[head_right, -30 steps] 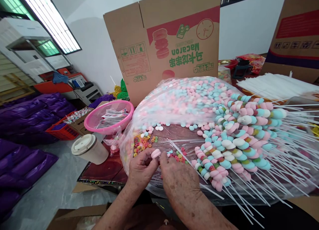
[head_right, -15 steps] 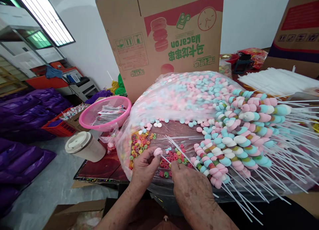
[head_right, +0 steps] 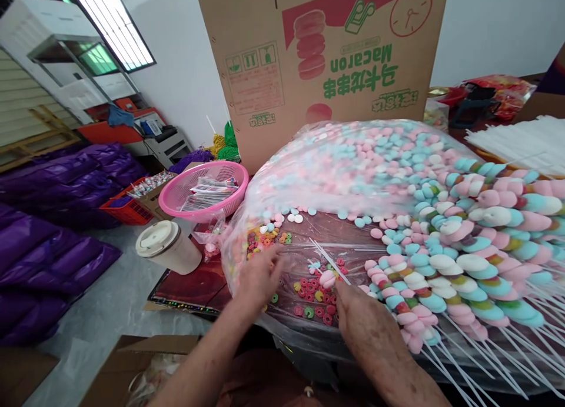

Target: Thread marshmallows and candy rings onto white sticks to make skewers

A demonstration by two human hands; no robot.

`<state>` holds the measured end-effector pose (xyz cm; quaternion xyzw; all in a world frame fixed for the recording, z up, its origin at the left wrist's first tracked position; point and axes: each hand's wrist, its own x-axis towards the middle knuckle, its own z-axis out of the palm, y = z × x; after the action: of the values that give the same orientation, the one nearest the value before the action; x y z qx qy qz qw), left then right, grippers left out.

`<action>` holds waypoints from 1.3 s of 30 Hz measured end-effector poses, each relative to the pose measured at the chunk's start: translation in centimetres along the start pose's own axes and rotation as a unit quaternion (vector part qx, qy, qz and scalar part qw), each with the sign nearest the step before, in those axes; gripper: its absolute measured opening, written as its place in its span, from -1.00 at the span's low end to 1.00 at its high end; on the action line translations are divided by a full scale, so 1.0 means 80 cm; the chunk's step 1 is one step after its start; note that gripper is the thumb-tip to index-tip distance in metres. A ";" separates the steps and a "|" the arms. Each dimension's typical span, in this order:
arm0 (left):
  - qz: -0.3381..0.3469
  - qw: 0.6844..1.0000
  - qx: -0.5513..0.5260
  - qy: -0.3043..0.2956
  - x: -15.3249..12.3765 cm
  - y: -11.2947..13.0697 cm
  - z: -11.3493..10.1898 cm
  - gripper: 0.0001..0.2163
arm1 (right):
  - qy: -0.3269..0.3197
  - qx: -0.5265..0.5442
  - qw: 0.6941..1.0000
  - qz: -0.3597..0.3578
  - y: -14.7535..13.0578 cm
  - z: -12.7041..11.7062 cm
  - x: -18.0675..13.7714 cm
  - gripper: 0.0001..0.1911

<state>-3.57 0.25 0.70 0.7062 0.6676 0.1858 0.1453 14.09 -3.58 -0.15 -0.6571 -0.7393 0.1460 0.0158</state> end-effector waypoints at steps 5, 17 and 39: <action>-0.023 0.992 0.108 -0.066 0.052 -0.037 -0.017 -0.91 | 0.002 0.022 0.999 -0.034 -0.009 -0.007 -0.006 -0.70; -0.219 0.771 -0.597 -0.028 -0.004 0.011 0.016 -0.81 | -0.030 -0.013 0.999 -0.007 -0.038 -0.019 0.000 -0.72; -0.025 0.999 0.002 -0.025 0.082 -0.013 0.010 -0.84 | 0.014 0.081 0.997 0.003 -0.014 -0.005 0.024 -0.69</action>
<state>-3.86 6.91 0.00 0.6939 0.6817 0.1629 0.1650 12.82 -1.76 0.14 -0.6576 -0.7231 0.1964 0.0786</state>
